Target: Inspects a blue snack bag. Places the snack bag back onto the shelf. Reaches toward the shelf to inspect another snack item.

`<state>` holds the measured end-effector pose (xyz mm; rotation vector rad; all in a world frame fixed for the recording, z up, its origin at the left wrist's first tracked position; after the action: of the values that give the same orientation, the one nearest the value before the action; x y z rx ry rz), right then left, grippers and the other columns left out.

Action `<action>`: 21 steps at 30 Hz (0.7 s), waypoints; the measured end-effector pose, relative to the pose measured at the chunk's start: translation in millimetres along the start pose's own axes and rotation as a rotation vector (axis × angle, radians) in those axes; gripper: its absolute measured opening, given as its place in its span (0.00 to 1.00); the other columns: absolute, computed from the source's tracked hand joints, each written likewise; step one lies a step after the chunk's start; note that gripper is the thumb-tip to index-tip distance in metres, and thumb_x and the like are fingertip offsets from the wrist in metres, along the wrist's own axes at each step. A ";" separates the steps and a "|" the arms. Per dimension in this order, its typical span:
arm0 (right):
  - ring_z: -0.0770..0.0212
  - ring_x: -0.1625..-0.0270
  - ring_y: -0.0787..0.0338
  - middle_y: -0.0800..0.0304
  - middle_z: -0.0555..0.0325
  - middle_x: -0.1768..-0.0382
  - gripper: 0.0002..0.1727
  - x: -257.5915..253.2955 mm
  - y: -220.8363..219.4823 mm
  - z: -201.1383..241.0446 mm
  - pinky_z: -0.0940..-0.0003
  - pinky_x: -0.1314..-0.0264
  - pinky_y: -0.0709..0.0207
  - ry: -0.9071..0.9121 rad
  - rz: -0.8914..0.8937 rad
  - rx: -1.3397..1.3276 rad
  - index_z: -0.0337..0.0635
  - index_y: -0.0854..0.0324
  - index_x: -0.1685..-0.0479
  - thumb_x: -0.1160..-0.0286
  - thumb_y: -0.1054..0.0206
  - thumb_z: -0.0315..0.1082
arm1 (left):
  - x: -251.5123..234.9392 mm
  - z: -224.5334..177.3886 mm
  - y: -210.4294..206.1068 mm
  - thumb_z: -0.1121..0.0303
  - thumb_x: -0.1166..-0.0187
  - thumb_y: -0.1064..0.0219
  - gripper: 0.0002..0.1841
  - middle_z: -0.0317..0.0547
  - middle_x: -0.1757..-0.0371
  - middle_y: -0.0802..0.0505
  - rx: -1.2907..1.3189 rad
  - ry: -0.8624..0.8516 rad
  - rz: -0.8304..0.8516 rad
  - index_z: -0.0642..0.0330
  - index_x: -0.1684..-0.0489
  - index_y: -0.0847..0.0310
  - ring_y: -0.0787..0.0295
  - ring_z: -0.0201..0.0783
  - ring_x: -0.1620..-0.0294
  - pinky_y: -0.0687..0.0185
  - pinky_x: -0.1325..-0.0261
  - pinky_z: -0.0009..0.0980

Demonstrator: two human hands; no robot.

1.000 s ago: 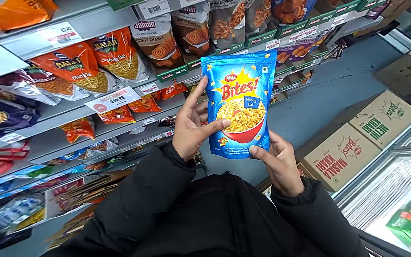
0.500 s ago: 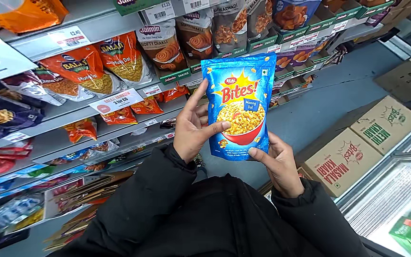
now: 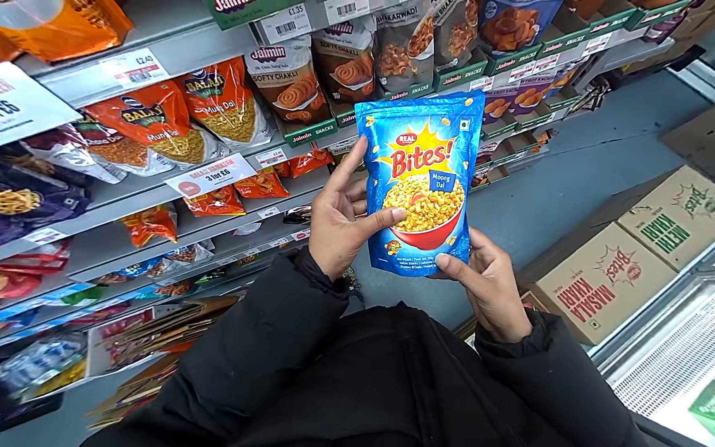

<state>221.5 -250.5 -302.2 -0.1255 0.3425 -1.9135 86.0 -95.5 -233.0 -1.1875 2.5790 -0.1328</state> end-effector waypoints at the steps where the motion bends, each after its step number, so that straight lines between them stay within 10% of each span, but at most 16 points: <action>1: 0.52 0.48 0.04 0.10 0.46 0.40 0.30 0.0 -0.4 -0.6 0.59 0.51 0.06 -0.001 0.002 0.000 0.45 0.24 0.22 0.26 0.25 0.29 | 0.3 -0.4 0.2 0.91 0.40 0.23 0.55 0.65 0.30 0.14 0.000 -0.001 0.001 0.59 0.05 0.50 0.06 0.59 0.43 0.04 0.43 0.49; 13: 0.47 0.49 0.04 0.10 0.41 0.42 0.29 -10.7 -9.2 -4.0 0.53 0.50 0.06 -0.032 0.014 -0.071 0.44 0.22 0.26 0.28 0.22 0.35 | 0.4 -18.3 1.4 0.90 0.40 0.23 0.54 0.62 0.28 0.14 -0.070 -0.033 0.002 0.57 0.06 0.46 0.06 0.57 0.41 0.05 0.42 0.48; 21: 0.45 0.47 0.04 0.09 0.37 0.43 0.31 -29.0 -15.1 13.3 0.51 0.48 0.05 0.056 0.026 -0.183 0.26 0.25 0.30 0.28 0.22 0.34 | -17.2 -42.4 4.6 0.86 0.45 0.21 0.53 0.58 0.37 0.08 -0.085 -0.061 -0.052 0.41 0.09 0.36 0.03 0.55 0.50 0.02 0.53 0.45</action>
<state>221.8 -221.0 -282.8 -0.1885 0.5548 -1.8608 80.4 -81.2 -189.7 -1.2683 2.5251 0.0016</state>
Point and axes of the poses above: each hand's wrist, its own x-axis away from the middle knuckle, its own y-axis out of the back of the hand, z = x × y, the point moved 9 cm from there along -x, towards the middle knuckle
